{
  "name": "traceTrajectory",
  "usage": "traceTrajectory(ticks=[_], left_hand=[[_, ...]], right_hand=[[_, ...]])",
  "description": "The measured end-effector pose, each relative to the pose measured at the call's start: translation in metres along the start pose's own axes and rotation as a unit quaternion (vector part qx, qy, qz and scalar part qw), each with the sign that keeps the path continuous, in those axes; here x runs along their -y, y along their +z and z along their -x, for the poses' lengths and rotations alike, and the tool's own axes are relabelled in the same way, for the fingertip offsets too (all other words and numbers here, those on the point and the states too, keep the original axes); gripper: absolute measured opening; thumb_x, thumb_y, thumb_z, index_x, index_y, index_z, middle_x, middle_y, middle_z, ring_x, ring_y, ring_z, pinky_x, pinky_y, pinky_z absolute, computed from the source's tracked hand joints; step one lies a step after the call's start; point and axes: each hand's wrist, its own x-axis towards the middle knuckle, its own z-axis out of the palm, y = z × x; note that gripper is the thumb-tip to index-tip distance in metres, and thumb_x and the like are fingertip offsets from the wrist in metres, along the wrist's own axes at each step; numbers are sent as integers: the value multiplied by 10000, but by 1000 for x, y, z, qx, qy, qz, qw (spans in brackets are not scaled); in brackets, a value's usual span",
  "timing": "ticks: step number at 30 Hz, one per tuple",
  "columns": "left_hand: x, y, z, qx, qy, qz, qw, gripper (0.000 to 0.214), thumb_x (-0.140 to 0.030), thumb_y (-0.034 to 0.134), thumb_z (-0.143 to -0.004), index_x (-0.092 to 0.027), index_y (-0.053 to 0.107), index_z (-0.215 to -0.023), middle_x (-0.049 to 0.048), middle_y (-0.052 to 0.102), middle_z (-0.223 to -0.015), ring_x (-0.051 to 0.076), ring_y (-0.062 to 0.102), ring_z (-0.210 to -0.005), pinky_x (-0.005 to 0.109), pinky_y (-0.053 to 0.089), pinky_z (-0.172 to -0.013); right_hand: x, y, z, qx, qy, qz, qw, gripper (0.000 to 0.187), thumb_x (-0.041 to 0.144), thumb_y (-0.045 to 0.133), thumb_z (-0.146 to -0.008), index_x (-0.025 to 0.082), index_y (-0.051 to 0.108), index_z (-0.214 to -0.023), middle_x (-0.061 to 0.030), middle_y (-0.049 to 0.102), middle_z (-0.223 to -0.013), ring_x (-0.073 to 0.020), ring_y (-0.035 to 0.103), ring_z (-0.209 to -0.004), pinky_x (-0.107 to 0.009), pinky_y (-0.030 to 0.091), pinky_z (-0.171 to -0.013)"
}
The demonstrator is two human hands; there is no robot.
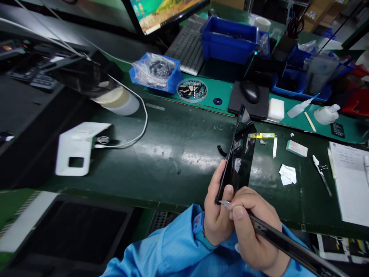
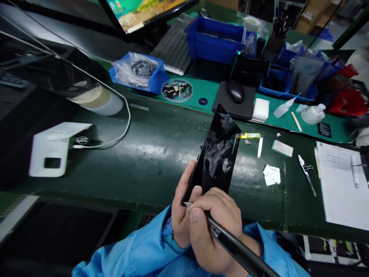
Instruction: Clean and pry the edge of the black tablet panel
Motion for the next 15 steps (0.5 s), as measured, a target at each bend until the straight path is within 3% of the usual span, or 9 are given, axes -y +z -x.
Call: traceTrajectory(ticks=[4, 11, 15], left_hand=[[-9, -2, -1, 35, -44, 33, 998, 614, -524, 625, -1027, -235, 563, -1565, 116, 716, -1434, 345, 715, -1273, 436, 647, -1059], [3, -5, 2, 9, 2, 14, 1000, 576, -480, 596, -1047, -236, 568, -1568, 120, 705, -1448, 343, 692, -1309, 448, 642, -1065], [5, -6, 2, 14, -6, 14, 1000, 574, -485, 589, -1050, -247, 562, -1572, 119, 697, -1460, 338, 684, -1320, 449, 628, -1083]], right_hand=[[0, 0, 2, -1, 3, 3, 1000, 170, 116, 509, -993, 206, 632, -917, 10, 654, -760, -130, 613, -659, -266, 512, -637], [0, 1, 2, -5, -1, 0, 1000, 165, 111, 515, -987, 204, 631, -916, -7, 667, -762, -143, 616, -662, -285, 508, -635], [0, 2, 1, -7, 0, 3, 1000, 171, 110, 511, -985, 204, 639, -922, -1, 667, -760, -138, 614, -662, -282, 515, -643]])
